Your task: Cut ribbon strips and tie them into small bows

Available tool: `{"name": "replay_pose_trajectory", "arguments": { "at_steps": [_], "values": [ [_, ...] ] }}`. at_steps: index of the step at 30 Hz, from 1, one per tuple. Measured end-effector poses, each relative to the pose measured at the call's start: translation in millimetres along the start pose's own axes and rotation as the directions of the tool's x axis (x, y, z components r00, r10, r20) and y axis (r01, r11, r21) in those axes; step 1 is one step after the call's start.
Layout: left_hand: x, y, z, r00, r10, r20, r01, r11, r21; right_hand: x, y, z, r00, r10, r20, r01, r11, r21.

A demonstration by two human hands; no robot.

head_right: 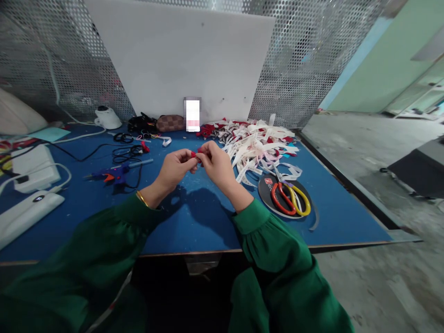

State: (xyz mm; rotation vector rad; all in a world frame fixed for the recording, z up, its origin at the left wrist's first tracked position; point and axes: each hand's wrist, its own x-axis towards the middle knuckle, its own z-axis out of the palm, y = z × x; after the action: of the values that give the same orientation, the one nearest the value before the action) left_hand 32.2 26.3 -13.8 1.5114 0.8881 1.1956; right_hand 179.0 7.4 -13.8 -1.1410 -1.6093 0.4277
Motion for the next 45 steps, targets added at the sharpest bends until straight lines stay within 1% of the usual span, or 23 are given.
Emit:
{"name": "replay_pose_trajectory", "arguments": {
  "at_steps": [2, 4, 8, 10, 12, 15, 17, 19, 22, 26, 33, 35, 40, 45],
  "values": [
    [0.3, -1.4, -0.3, 1.000, 0.022, -0.003, -0.021, 1.000, 0.022, -0.4, -0.4, 2.4, 0.996, 0.086, -0.031, -0.082, 0.990, 0.114],
    [0.4, -2.0, -0.5, 0.999, 0.036, 0.002, -0.036, 0.999, 0.034, -0.6, -0.6, 4.1, 0.988, 0.141, -0.061, -0.129, 0.976, 0.173],
    [-0.7, -0.6, 0.2, 0.999, 0.039, 0.008, -0.039, 0.999, 0.021, -0.7, -0.1, 5.2, 0.986, 0.152, -0.066, -0.139, 0.976, 0.168],
    [-1.4, 0.8, 0.7, 0.999, 0.032, 0.009, -0.032, 0.999, 0.000, -1.1, -0.2, 4.7, 0.989, 0.137, -0.055, -0.128, 0.983, 0.131],
    [-1.6, 2.3, 0.7, 1.000, 0.020, 0.006, -0.019, 1.000, -0.022, -1.9, -1.1, 3.5, 0.994, 0.095, -0.057, -0.091, 0.993, 0.069],
    [-0.7, 3.8, -0.7, 1.000, 0.000, -0.006, 0.000, 0.998, -0.068, -3.1, -4.4, 1.2, 0.998, -0.041, -0.055, 0.038, 0.998, -0.047],
    [0.4, 4.1, -2.0, 1.000, -0.012, -0.014, 0.010, 0.994, -0.107, -3.7, -6.8, 0.0, 0.991, -0.128, -0.038, 0.123, 0.987, -0.103],
    [1.2, 4.0, -3.0, 1.000, -0.019, -0.013, 0.017, 0.991, -0.129, -4.3, -8.1, -0.2, 0.985, -0.172, -0.017, 0.168, 0.976, -0.140],
    [1.3, 3.2, -3.0, 1.000, -0.004, -0.005, 0.003, 0.993, -0.122, -5.6, -7.9, 1.3, 0.984, -0.177, -0.011, 0.172, 0.967, -0.189],
    [0.5, 1.4, -2.4, 1.000, 0.015, -0.004, -0.015, 0.993, -0.116, -7.5, -8.2, 2.6, 0.989, -0.146, -0.016, 0.136, 0.954, -0.266],
    [1.4, 0.3, -2.2, 0.999, -0.026, -0.019, 0.023, 0.992, -0.124, -7.6, -10.0, -0.3, 0.990, -0.141, -0.004, 0.129, 0.912, -0.389],
    [1.5, 0.5, -1.6, 0.999, -0.025, -0.032, 0.021, 0.994, -0.107, -8.1, -9.3, -0.2, 0.990, -0.144, 0.005, 0.134, 0.903, -0.409],
    [1.0, -0.6, -1.1, 0.998, 0.039, -0.044, -0.040, 0.999, -0.030, -9.9, -7.8, 1.2, 0.984, -0.176, 0.023, 0.168, 0.882, -0.441],
    [1.9, -5.2, -3.5, 0.997, 0.048, -0.056, -0.047, 0.999, 0.027, -8.4, -9.1, 2.6, 0.984, -0.175, 0.032, 0.172, 0.892, -0.418]
  ]
}}
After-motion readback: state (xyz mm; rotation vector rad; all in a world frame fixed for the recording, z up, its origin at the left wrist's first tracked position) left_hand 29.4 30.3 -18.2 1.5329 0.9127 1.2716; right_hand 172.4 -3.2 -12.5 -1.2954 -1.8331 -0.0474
